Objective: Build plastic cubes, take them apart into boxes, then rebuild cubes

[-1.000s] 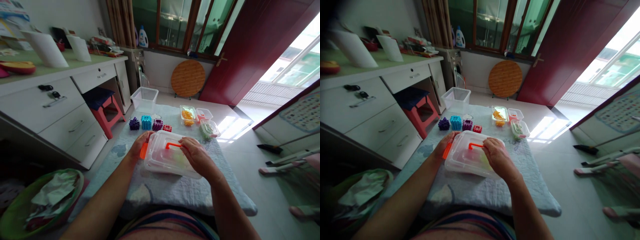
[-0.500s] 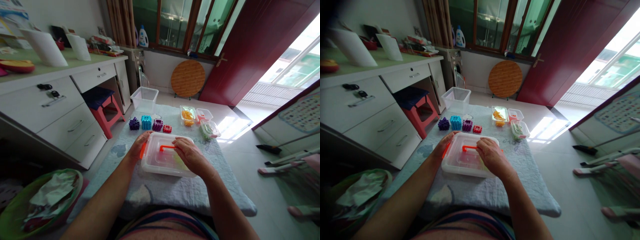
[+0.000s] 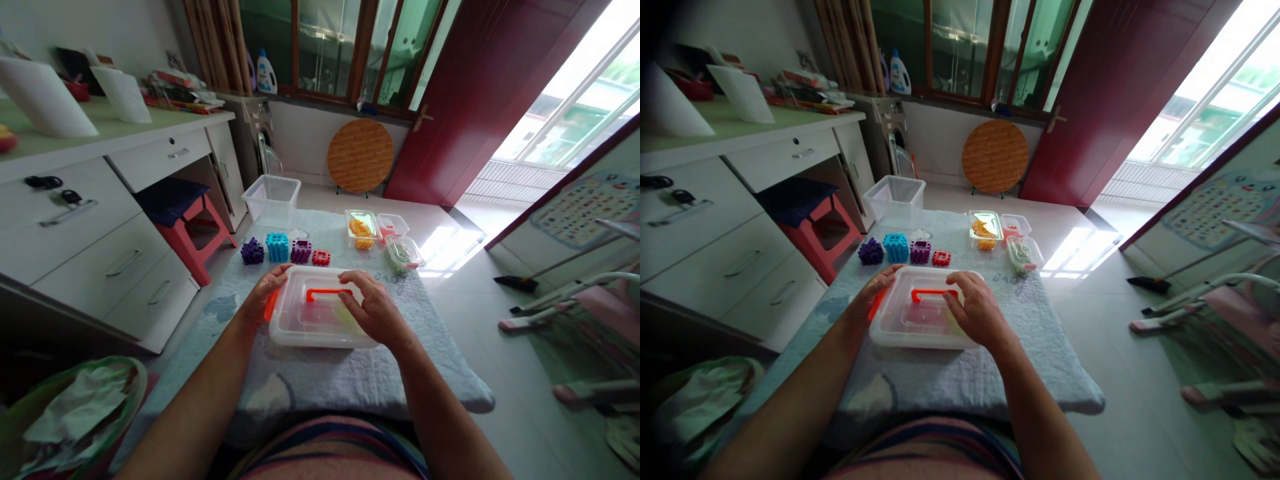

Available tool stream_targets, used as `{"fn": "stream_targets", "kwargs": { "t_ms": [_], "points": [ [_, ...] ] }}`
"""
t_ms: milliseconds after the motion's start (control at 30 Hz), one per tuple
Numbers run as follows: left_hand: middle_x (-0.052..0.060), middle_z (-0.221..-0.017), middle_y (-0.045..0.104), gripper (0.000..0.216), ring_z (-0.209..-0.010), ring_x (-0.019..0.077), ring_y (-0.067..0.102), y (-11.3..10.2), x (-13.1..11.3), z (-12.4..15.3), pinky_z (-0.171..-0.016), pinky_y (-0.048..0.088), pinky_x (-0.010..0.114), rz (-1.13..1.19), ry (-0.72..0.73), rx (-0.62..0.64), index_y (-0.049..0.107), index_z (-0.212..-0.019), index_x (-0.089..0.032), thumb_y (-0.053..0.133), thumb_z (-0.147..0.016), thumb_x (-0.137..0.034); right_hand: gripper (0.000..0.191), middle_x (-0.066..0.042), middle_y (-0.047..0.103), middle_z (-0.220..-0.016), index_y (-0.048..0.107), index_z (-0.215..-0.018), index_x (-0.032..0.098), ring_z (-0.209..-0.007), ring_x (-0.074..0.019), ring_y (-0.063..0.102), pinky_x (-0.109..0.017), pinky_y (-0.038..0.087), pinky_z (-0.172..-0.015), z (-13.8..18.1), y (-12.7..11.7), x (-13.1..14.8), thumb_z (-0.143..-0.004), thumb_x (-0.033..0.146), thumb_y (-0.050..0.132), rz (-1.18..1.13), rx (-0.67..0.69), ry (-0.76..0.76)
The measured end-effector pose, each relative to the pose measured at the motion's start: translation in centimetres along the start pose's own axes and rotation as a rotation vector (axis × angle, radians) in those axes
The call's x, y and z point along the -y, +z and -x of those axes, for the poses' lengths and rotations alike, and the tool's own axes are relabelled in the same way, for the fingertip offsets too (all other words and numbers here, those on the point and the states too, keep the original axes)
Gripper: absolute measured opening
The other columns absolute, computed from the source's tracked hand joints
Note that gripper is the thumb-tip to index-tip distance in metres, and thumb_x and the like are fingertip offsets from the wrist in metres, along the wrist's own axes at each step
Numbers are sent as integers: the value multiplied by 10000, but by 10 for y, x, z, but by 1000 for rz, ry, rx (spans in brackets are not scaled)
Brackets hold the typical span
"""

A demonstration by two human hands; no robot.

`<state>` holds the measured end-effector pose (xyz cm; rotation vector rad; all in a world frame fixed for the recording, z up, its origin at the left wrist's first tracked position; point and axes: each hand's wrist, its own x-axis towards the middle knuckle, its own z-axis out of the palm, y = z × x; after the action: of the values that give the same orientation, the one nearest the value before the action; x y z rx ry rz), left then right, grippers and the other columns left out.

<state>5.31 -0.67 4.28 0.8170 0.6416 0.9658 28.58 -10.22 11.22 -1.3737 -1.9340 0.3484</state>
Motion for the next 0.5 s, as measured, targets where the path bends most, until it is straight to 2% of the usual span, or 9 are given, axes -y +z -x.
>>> {"fn": "stream_targets", "kwargs": {
  "t_ms": [133, 200, 267, 367, 433, 500],
  "points": [
    [66, -914, 728, 505, -686, 186, 678, -2, 1, -1, -606, 523, 262, -19, -8, -18, 627, -1068, -174, 822, -642, -363, 393, -114, 582, -1299, 534, -1236, 225, -1223, -265, 529, -486, 411, -1057, 19, 1, -21, -860, 319, 601, -78, -312, 193],
    [70, -918, 729, 515, -691, 195, 681, -2, 1, -2, -606, 526, 269, -33, -2, -27, 628, -1066, -171, 821, -633, -372, 494, -139, 544, -1350, 496, -1300, 213, -1252, -287, 509, -512, 418, -1048, 30, 1, -33, -847, 376, 607, -130, -365, 337],
    [73, -933, 729, 521, -718, 206, 689, -1, 1, -2, -619, 531, 274, -47, 2, -30, 628, -1076, -168, 813, -639, -383, 538, -148, 553, -1342, 488, -1319, 200, -1225, -289, 534, -494, 452, -1011, 39, 0, -43, -847, 431, 602, -223, -292, 445],
    [71, -939, 728, 513, -759, 221, 699, 0, 0, 0, -630, 536, 277, -66, 5, -31, 628, -1080, -169, 800, -650, -391, 438, -112, 630, -1229, 564, -1242, 203, -1101, -254, 601, -426, 502, -933, 46, -1, -47, -889, 462, 535, -343, -105, 483],
    [67, -933, 729, 514, -773, 226, 702, 2, 0, 1, -632, 538, 277, -73, 5, -38, 629, -1076, -174, 802, -645, -393, 376, -87, 661, -1144, 611, -1170, 203, -1033, -239, 615, -396, 515, -889, 46, 0, -46, -906, 447, 502, -359, -81, 478],
    [65, -933, 730, 517, -776, 226, 702, 3, -1, 2, -630, 537, 274, -76, 4, -47, 631, -1072, -177, 808, -638, -395, 352, -77, 670, -1088, 629, -1135, 196, -1010, -237, 612, -381, 520, -863, 44, 2, -45, -899, 423, 502, -351, -111, 482]
  ]
}}
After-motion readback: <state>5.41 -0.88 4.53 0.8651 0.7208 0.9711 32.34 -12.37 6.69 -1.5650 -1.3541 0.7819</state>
